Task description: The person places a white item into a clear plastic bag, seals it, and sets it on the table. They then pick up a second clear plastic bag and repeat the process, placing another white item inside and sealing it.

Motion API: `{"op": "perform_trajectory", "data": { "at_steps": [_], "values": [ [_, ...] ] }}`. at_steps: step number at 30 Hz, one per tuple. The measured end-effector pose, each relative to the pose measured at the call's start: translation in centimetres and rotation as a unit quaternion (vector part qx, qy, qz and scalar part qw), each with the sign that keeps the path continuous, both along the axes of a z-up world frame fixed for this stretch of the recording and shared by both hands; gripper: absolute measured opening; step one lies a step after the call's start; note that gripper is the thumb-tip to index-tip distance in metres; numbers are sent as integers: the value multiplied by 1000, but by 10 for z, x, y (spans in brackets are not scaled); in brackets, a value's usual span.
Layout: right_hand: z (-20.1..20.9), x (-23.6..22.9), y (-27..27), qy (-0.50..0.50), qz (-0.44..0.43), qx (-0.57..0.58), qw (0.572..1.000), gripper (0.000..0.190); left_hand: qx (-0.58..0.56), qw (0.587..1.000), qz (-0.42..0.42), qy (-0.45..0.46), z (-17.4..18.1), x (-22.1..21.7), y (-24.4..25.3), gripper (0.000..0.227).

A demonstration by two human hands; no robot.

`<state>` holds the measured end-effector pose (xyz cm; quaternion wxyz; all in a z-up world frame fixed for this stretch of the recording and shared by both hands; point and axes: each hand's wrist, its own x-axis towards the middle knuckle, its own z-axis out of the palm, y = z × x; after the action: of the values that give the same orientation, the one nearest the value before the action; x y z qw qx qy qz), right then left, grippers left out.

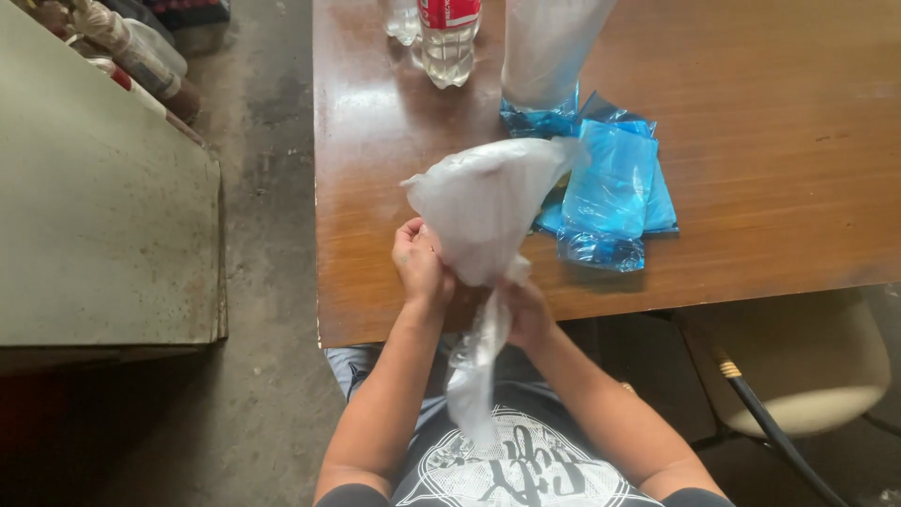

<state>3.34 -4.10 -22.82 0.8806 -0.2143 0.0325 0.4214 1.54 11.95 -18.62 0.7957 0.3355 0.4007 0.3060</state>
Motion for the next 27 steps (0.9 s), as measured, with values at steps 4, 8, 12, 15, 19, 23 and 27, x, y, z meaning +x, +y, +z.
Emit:
{"op": "perform_trajectory", "data": {
  "at_steps": [4,8,12,15,19,23,27],
  "values": [
    [-7,23,15,-96,51,38,993,26,39,997,-46,45,-5,8,15,15],
    [-5,41,-7,-31,69,32,997,46,56,989,-124,62,4,8,33,15],
    [-12,126,-15,21,75,-115,990,58,127,972,-187,63,49,7,34,27],
    [20,148,8,-27,60,-99,993,52,187,960,-195,81,56,7,34,24],
    [49,141,22,-127,9,-53,991,42,256,934,-219,123,15,3,47,24],
    [59,129,-31,-217,-53,-22,974,37,347,924,-85,136,26,-39,32,26],
    [80,110,-79,-244,-129,-36,960,39,385,922,34,7,72,-65,-14,8]
  ]
}}
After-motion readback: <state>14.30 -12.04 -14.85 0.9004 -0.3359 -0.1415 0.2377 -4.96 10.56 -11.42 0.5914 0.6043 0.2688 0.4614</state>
